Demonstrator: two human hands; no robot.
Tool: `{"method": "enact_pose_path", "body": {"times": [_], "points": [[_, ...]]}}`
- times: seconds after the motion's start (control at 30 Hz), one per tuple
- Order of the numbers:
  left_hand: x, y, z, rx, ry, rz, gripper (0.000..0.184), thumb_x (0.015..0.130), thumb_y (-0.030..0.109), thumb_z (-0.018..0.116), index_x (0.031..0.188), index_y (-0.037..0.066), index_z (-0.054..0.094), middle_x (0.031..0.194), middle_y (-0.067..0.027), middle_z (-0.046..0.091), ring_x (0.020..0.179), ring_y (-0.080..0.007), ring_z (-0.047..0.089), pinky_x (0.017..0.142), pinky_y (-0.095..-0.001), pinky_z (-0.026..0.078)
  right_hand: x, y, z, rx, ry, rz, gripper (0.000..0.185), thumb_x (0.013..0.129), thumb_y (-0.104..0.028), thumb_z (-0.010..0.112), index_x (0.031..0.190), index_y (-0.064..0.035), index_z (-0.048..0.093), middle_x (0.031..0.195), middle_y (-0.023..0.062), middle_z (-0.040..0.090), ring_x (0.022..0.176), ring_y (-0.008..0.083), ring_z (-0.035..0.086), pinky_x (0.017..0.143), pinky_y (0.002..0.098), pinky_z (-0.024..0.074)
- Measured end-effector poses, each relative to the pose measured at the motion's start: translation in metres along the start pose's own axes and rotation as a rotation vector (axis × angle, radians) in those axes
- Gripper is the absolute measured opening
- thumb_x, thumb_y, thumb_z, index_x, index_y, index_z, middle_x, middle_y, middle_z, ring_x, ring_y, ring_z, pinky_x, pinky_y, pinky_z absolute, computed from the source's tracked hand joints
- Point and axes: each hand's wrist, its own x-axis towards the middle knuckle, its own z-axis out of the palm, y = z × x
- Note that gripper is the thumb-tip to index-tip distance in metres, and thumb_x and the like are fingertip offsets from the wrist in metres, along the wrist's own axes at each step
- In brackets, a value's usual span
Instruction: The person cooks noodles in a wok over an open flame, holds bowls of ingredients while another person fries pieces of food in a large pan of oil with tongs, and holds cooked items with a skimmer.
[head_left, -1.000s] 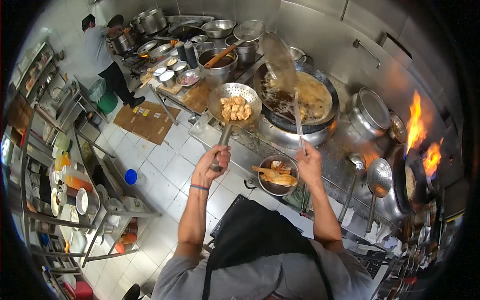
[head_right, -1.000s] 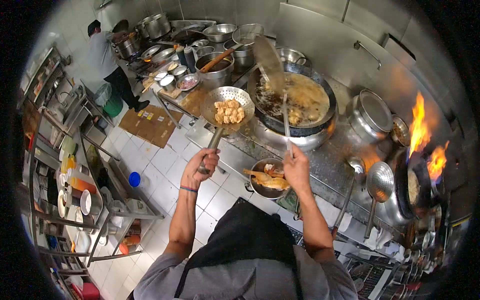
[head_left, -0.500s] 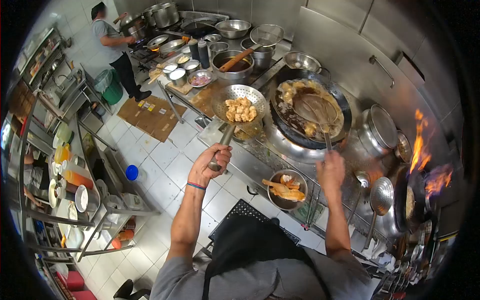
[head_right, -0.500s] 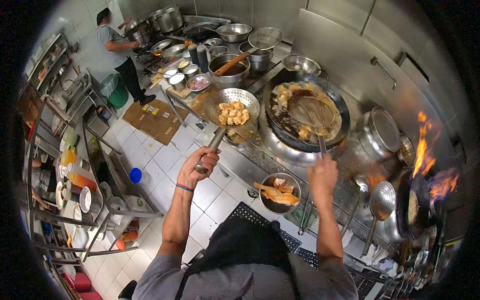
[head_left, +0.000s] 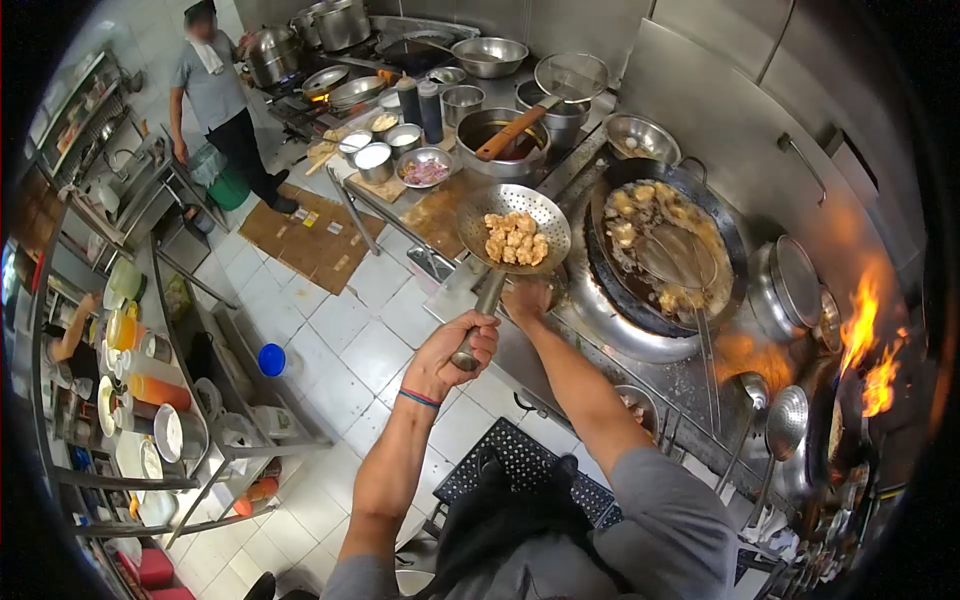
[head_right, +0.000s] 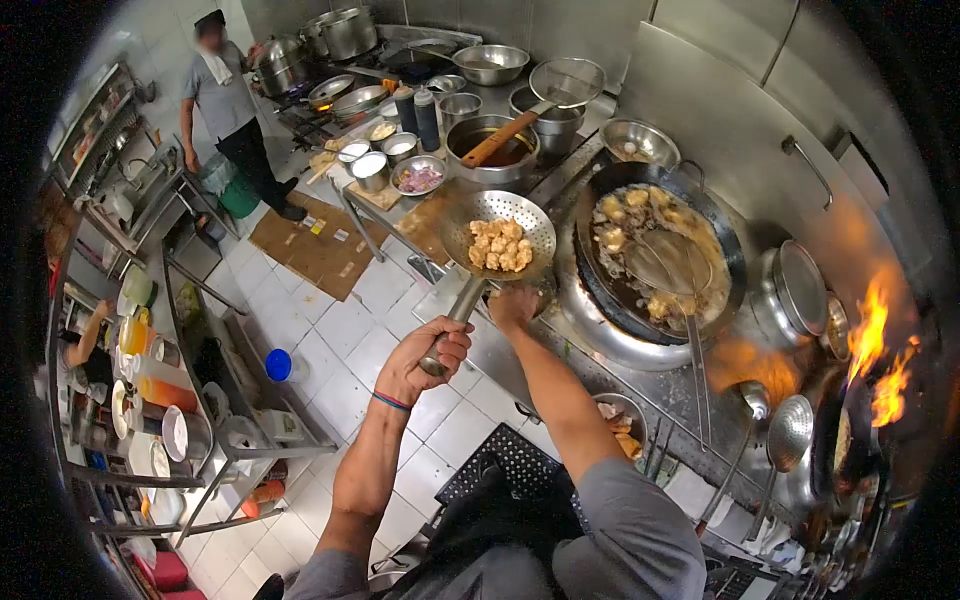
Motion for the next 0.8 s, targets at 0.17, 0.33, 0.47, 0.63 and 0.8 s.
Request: {"method": "enact_pose_path", "body": {"times": [0.17, 0.33, 0.47, 0.63, 0.8], "points": [[0.0, 0.002, -0.009, 0.067, 0.051, 0.064, 0.014, 0.093, 0.009, 0.055, 0.102, 0.0, 0.049, 0.069, 0.0015, 0.046, 0.05, -0.0044, 0.042, 0.04, -0.0188, 0.037, -0.043, 0.017, -0.039, 0.165, 0.215, 0.027, 0.027, 0.074, -0.028, 0.073, 0.086, -0.0037, 0.073, 0.086, 0.0157, 0.071, 0.089, 0.0347, 0.063, 0.089, 0.05, 0.0429], [0.0, -0.009, -0.025, 0.083, 0.075, 0.064, 0.012, 0.094, 0.009, 0.055, 0.101, 0.001, 0.051, 0.069, 0.0019, 0.046, 0.05, -0.0039, 0.041, 0.039, -0.0189, 0.035, -0.071, 0.014, -0.124, 0.559, 0.326, 0.121, 0.036, 0.078, -0.031, 0.076, 0.085, 0.0027, 0.069, 0.084, 0.018, 0.069, 0.083, 0.0372, 0.063, 0.084, 0.0441, 0.0487], [-0.001, -0.03, -0.048, 0.13, 0.033, 0.059, 0.014, 0.094, 0.01, 0.055, 0.104, 0.0, 0.053, 0.068, 0.0015, 0.046, 0.049, -0.004, 0.04, 0.037, -0.019, 0.034, -0.064, 0.026, -0.172, 0.567, 0.404, -0.19, 0.054, 0.08, -0.032, 0.077, 0.116, 0.0064, 0.062, 0.126, 0.0237, 0.056, 0.117, 0.0364, 0.055, 0.096, 0.0444, 0.045], [0.014, -0.052, -0.092, 0.072, -0.052, -0.002, 0.017, 0.092, 0.009, 0.056, 0.107, 0.002, 0.054, 0.067, 0.0016, 0.043, 0.05, -0.0053, 0.039, 0.039, -0.0192, 0.034, -0.136, 0.11, -0.27, 0.159, 0.673, -0.158, 0.036, 0.079, -0.017, 0.075, 0.109, 0.0007, 0.067, 0.112, 0.0215, 0.064, 0.107, 0.0387, 0.058, 0.09, 0.0453, 0.0461], [0.038, -0.067, -0.126, 0.069, -0.065, -0.022, 0.021, 0.094, 0.014, 0.055, 0.111, 0.002, 0.054, 0.069, 0.0004, 0.047, 0.051, -0.0069, 0.042, 0.041, -0.0201, 0.039, -0.224, 0.229, -0.271, -0.215, 0.421, 0.097, 0.049, 0.084, -0.025, 0.07, 0.124, -0.0011, 0.057, 0.114, 0.0235, 0.058, 0.091, 0.0444, 0.062, 0.079, 0.0515, 0.0502]]}}
